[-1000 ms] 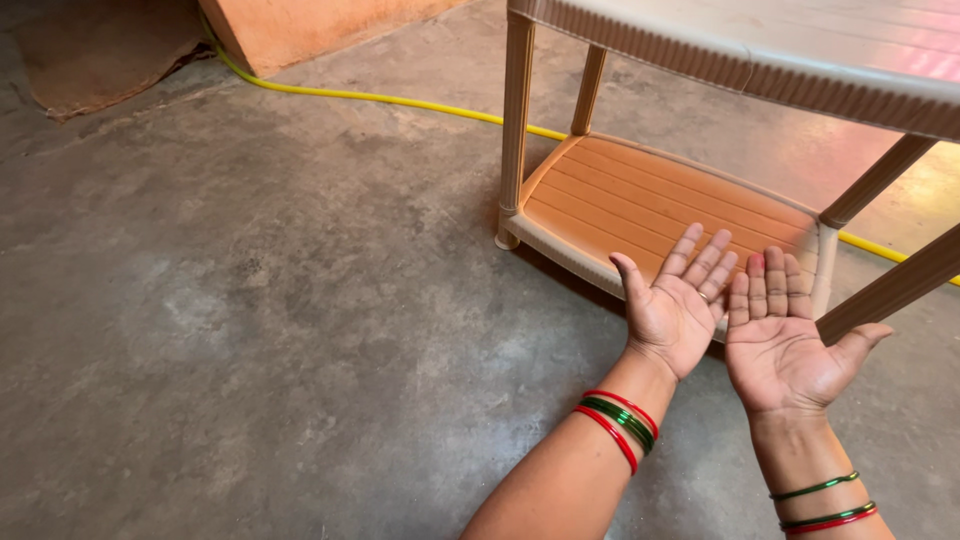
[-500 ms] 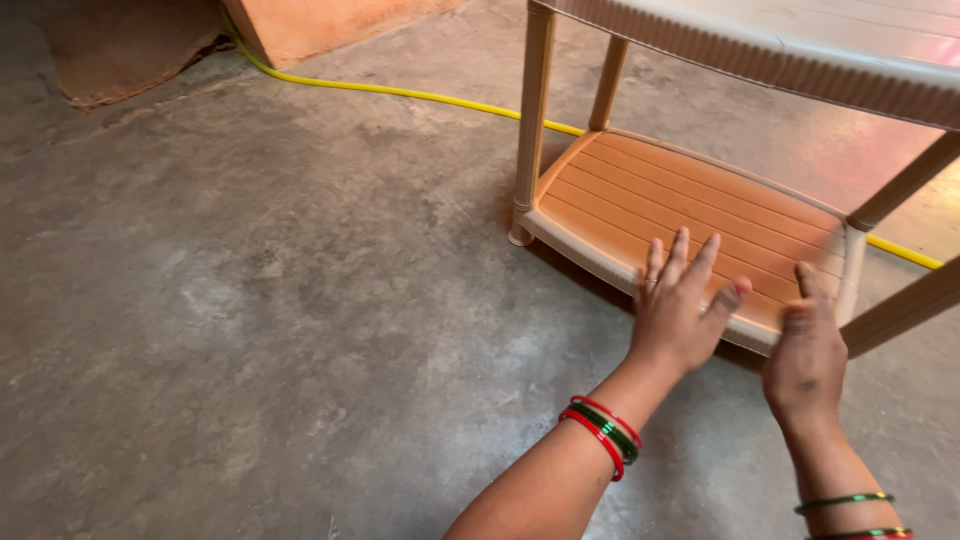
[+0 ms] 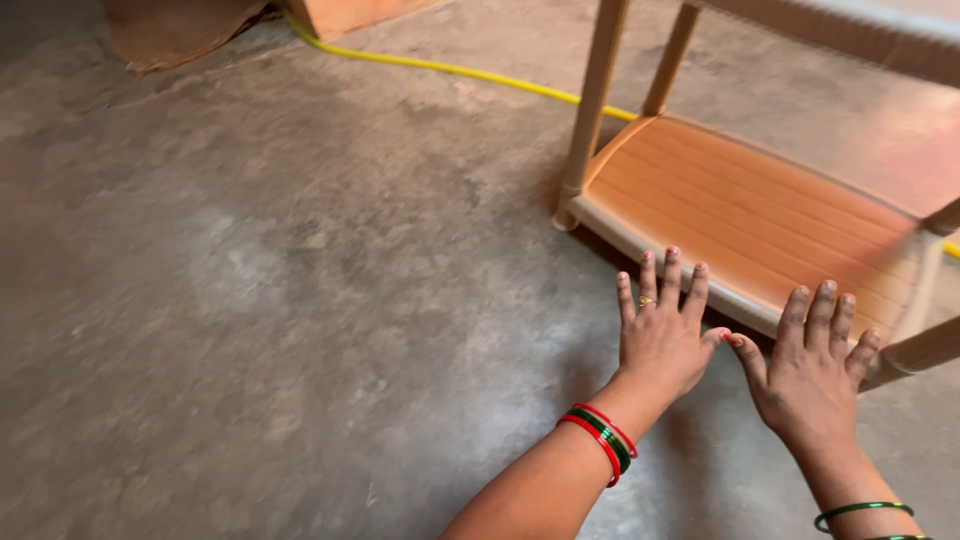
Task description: The person assembles a two-tier plastic step stool by hand. They attach the legs to the top tier, then place the bottom tier onto the legs, and finally secure the top tier onto the assembled frame.
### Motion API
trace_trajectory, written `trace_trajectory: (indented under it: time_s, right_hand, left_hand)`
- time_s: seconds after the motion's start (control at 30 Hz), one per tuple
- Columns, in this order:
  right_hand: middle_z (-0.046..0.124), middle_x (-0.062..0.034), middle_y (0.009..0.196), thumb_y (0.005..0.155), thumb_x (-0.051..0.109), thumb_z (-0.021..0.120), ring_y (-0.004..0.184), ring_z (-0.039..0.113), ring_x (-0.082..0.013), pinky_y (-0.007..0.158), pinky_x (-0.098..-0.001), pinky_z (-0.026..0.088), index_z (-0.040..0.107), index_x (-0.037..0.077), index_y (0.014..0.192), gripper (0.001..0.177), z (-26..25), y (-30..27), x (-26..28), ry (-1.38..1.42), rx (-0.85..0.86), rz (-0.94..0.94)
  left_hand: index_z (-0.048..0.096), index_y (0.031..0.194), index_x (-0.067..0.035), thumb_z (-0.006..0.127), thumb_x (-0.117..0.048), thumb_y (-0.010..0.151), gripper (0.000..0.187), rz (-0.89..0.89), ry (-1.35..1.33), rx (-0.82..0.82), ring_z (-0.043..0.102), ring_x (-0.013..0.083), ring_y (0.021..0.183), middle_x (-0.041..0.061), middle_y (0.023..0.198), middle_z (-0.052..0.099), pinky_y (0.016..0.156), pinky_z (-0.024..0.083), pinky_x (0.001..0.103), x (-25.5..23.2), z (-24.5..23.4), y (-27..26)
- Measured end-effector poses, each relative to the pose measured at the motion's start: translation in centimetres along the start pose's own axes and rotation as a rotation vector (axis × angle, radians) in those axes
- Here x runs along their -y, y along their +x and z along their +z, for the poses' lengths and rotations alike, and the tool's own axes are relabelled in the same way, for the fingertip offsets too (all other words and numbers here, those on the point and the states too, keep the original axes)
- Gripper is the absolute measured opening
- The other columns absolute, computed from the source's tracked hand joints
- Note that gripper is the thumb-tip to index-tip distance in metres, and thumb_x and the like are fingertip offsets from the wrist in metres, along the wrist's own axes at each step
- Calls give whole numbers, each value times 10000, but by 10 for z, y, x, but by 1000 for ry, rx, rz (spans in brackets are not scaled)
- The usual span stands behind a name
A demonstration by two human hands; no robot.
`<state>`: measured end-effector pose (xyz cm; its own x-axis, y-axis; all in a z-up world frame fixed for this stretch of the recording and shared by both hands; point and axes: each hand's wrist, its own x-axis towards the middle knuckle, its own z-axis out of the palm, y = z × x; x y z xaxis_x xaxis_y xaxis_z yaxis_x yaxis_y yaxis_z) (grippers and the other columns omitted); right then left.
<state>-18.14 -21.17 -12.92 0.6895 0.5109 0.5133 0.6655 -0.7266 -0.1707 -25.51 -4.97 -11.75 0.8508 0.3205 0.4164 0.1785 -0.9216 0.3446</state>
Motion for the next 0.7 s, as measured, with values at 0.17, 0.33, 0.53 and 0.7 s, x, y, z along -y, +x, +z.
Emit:
trace_trajectory:
  time_s: [0.17, 0.33, 0.53, 0.7]
  right_hand:
    - [219, -303, 1651, 971, 708, 343, 1567, 112, -447, 1192, -687, 15, 267, -53, 1568, 971, 12, 1, 17, -21, 34, -76]
    - [216, -273, 1668, 964, 710, 327, 1583, 129, -418, 1229, -673, 18, 265, -37, 1581, 971, 15, 12, 38, -28, -18, -134]
    - [152, -238, 1680, 938, 716, 334, 1580, 61, -386, 1218, -643, -26, 232, -20, 1578, 980, -17, 53, 57, -33, -93, -124]
    - [75, -214, 1688, 939, 704, 316, 1575, -30, -354, 1203, -619, -80, 174, -7, 1592, 976, -57, 75, 61, -40, -154, -100]
  left_hand:
    - [309, 1605, -146, 605, -572, 893, 881, -48, 21, 20, 133, 424, 1566, 191, 1696, 184, 1221, 64, 643, 22, -1, -12]
    - [308, 1614, -137, 619, -557, 903, 882, -52, -5, -19, 122, 433, 1567, 204, 1700, 171, 1223, 63, 651, 38, -15, -14]
    - [295, 1618, -138, 616, -529, 923, 860, 10, -16, -131, 92, 442, 1574, 211, 1707, 145, 1210, 65, 666, 35, -56, 19]
    - [271, 1624, -137, 608, -517, 933, 858, 86, -18, -203, 47, 456, 1567, 214, 1711, 101, 1192, 56, 672, 15, -92, 41]
